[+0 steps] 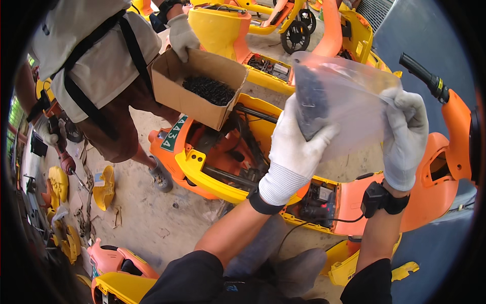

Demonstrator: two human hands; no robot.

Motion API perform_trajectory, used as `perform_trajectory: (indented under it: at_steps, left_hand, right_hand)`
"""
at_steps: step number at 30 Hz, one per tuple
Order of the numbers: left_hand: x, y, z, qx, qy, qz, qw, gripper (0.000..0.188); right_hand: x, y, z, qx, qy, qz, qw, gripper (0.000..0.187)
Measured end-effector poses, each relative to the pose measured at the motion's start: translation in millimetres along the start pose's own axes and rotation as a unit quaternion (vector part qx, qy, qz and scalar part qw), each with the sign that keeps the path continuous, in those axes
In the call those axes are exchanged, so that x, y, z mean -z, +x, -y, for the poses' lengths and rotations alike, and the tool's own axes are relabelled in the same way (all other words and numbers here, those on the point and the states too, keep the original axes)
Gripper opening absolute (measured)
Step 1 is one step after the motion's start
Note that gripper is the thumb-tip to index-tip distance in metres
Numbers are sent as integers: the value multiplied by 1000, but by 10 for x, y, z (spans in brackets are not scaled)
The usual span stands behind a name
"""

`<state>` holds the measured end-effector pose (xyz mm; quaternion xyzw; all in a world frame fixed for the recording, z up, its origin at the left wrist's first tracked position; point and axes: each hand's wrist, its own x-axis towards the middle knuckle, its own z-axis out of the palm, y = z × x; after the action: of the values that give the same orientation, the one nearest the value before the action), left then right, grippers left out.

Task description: The person uses a cordless drill to fasten screws into the yellow and orange plastic body panels of a small vehicle. They repeatedly position the panels, align screw holes, and drive screws to secure the components together.

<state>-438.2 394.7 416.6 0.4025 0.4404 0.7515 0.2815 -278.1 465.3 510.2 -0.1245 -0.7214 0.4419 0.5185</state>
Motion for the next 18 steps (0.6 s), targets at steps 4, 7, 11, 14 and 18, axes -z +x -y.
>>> perform_trajectory:
  at_steps: [4, 7, 11, 14, 18]
  left_hand:
    - [-170, -75, -238, -14, 132, 84, 987, 63]
    - [-305, -149, -177, -28, 57, 128, 990, 64]
    - [-437, -314, -168, -21, 91, 173, 980, 65]
    - [-494, -409, -167, 4, 83, 222, 972, 67]
    - [-616, -559, -68, 5, 87, 255, 963, 68]
  right_hand:
    - [197, -256, 231, 41, -27, -54, 997, 14]
    - [282, -433, 381, 31, -46, -89, 995, 13]
    - [488, -707, 510, 13, -78, -124, 989, 16]
    - [590, -921, 613, -9, -80, -126, 989, 15]
    - [655, -1191, 673, -42, -131, -227, 964, 11]
